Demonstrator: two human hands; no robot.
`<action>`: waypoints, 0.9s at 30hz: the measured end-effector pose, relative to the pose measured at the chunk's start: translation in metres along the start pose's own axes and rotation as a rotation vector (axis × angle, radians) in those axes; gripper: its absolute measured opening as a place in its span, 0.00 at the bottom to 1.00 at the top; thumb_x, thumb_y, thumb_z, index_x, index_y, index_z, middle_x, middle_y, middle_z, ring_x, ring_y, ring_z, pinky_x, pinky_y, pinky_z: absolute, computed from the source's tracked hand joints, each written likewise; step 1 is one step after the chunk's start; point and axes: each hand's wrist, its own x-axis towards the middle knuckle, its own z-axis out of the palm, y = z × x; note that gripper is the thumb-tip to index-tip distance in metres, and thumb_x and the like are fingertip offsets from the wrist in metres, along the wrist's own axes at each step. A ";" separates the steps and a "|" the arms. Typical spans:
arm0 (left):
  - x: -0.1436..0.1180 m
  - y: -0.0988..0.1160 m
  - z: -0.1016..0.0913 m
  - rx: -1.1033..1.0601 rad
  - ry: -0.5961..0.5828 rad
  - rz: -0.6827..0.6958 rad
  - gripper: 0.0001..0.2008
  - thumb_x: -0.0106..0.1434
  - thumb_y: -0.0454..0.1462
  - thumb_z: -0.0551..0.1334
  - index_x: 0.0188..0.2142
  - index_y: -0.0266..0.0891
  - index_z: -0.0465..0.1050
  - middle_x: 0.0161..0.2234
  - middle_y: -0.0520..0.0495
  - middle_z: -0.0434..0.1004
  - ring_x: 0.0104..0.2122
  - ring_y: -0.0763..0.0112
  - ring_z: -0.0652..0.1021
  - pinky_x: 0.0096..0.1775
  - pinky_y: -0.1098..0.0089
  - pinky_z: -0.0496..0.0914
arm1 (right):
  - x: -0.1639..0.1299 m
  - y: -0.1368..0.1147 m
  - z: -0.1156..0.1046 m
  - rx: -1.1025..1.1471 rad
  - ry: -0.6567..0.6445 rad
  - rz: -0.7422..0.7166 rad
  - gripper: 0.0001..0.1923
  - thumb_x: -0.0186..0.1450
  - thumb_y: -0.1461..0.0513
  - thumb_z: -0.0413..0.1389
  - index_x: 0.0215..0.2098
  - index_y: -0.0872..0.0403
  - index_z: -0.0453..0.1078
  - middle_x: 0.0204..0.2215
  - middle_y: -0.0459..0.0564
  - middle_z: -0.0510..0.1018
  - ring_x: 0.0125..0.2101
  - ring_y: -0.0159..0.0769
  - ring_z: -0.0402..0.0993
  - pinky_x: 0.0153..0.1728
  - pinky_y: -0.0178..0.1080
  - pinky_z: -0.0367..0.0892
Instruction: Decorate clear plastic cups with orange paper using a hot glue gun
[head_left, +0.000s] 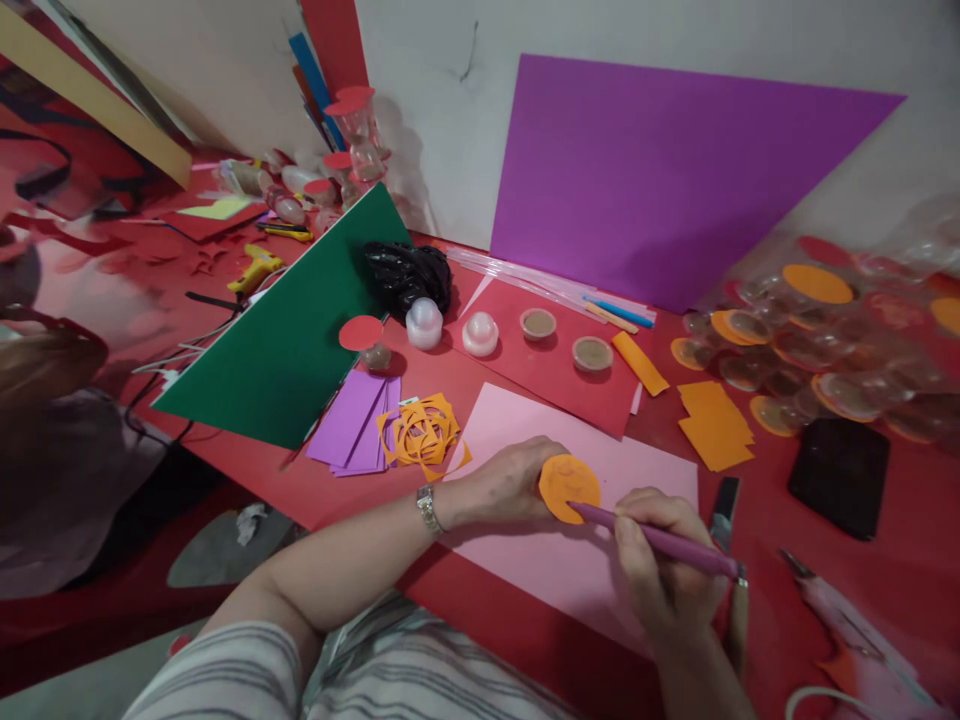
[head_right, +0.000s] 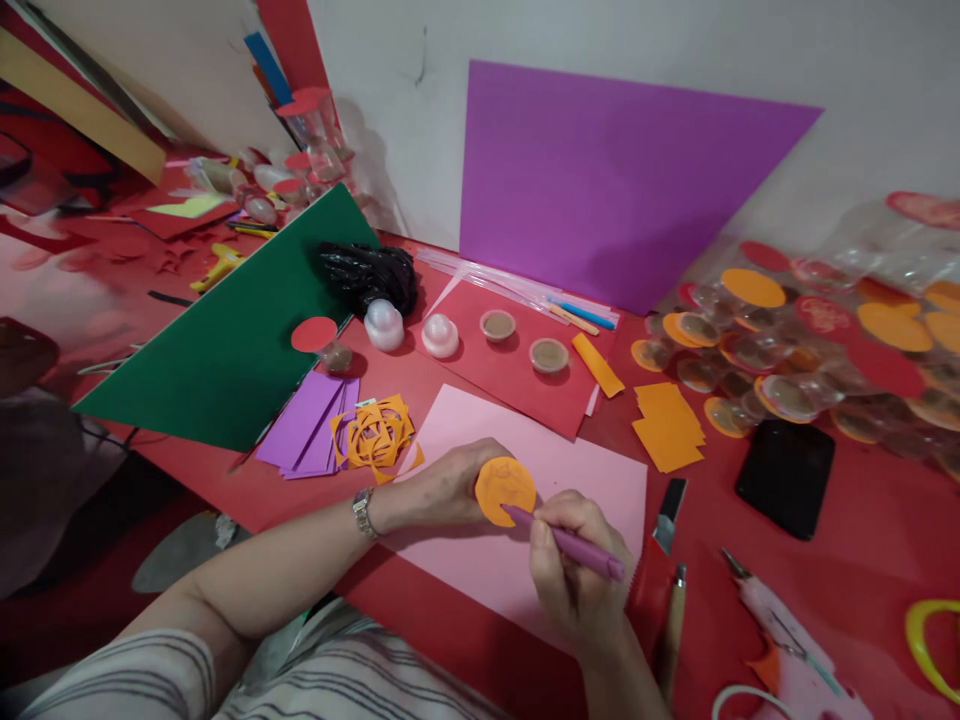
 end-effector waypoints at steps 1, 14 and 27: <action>0.000 0.001 0.000 0.005 -0.009 0.010 0.20 0.56 0.46 0.74 0.42 0.38 0.75 0.40 0.45 0.77 0.40 0.67 0.77 0.42 0.69 0.72 | 0.000 0.000 -0.001 0.013 0.004 0.003 0.03 0.66 0.64 0.56 0.35 0.50 0.67 0.25 0.42 0.71 0.23 0.31 0.69 0.22 0.35 0.65; 0.001 0.001 -0.002 0.015 -0.018 -0.012 0.23 0.54 0.47 0.75 0.42 0.37 0.74 0.40 0.45 0.76 0.40 0.66 0.77 0.41 0.69 0.72 | 0.006 -0.007 0.002 0.052 -0.060 -0.056 0.06 0.67 0.68 0.53 0.36 0.50 0.66 0.24 0.41 0.70 0.23 0.30 0.69 0.23 0.34 0.66; -0.001 0.001 0.000 -0.013 0.029 -0.046 0.23 0.53 0.47 0.75 0.43 0.38 0.74 0.42 0.46 0.77 0.38 0.67 0.77 0.40 0.69 0.72 | 0.009 -0.002 0.005 -0.019 -0.014 -0.065 0.06 0.67 0.68 0.55 0.39 0.50 0.68 0.29 0.44 0.74 0.27 0.32 0.74 0.25 0.34 0.71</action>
